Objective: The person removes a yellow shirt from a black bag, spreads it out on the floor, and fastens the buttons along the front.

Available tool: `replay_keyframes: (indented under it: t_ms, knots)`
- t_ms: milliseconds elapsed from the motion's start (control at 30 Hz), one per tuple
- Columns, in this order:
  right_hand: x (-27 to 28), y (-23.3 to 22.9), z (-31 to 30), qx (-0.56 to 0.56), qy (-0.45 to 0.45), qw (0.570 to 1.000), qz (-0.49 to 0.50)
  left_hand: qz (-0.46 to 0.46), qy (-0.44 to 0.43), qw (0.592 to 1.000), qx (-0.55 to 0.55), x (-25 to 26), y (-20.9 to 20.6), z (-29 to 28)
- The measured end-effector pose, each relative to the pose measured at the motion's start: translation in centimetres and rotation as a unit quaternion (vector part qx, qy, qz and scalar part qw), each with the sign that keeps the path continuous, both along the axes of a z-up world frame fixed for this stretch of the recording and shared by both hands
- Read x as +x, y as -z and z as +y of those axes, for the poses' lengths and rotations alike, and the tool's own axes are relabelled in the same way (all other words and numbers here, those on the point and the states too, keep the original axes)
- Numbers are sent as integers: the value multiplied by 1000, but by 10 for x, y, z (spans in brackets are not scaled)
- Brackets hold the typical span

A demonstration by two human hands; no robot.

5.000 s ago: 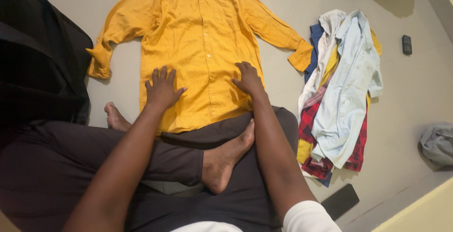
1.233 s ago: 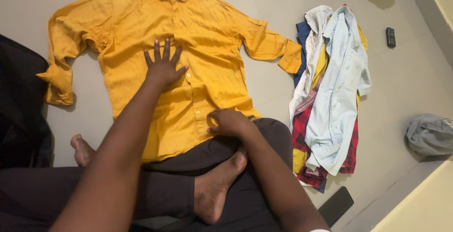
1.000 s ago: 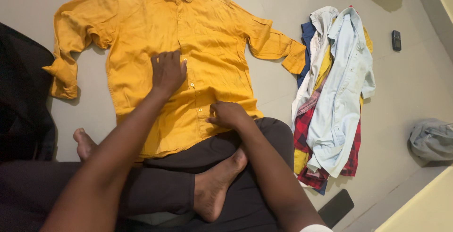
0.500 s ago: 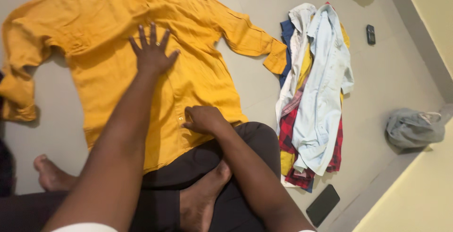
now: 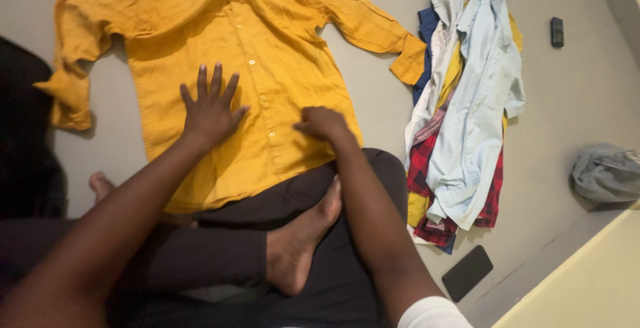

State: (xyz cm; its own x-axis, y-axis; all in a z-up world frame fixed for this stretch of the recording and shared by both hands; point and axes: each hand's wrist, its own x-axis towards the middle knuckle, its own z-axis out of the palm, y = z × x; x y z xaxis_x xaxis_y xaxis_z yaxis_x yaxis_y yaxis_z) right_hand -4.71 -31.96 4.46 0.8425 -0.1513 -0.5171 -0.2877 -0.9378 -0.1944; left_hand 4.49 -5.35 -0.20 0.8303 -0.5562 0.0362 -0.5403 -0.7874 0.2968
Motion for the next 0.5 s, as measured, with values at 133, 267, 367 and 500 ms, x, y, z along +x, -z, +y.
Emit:
replay_keyframes:
  t_ms: [133,267,367,500]
  knots:
    - [-6,1,-30,-16,30,999,-20,61,-37,987,142,-49,-29,50]
    - [-19,11,-34,-1,9,1000,6,213,-104,935,265,-71,-33,77]
    - [-24,16,-25,12,-38,996,75,202,-92,939,261,-57,-28,80]
    - [-33,5,-7,-12,-9,992,125,194,-82,953,217,-44,-24,90]
